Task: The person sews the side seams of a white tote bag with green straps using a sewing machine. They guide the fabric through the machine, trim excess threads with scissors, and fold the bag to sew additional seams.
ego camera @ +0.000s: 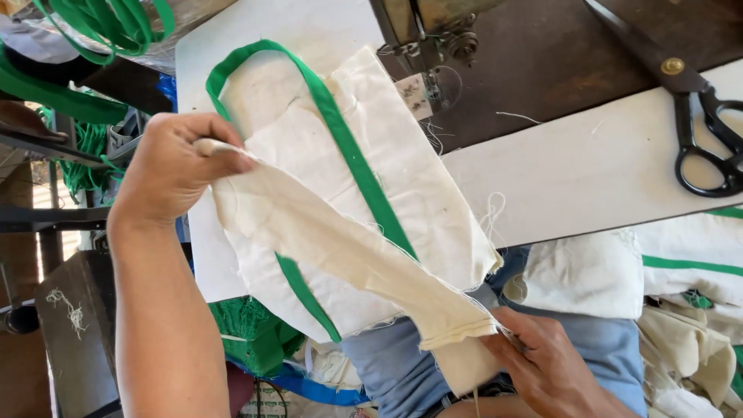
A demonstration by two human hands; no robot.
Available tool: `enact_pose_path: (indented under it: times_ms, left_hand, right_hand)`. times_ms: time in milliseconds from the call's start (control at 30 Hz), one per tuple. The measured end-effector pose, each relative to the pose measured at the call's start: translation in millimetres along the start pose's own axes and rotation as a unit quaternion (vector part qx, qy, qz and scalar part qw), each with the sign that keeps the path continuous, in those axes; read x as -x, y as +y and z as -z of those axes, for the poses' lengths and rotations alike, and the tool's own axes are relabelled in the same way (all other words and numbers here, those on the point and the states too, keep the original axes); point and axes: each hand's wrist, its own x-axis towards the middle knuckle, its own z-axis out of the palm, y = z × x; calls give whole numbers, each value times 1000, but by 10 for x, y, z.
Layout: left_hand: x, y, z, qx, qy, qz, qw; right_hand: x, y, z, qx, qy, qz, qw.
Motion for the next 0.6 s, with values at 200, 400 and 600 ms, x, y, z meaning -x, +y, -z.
enact_pose_path:
  times_ms: [200,400,600]
  left_hand:
    - [-176,-114,-136,9,118,-40,992]
    - [-991,-254,-867,-88,206,-152,963]
    - [-1315,-312,-1060,-181,195,-131,955]
  right_hand:
    - [-21,102,-31,-12,-20,49,999]
    - [-12,396,-74,-33,-28,-1,999]
    - [-134,430,-61,-42,21,-93,995]
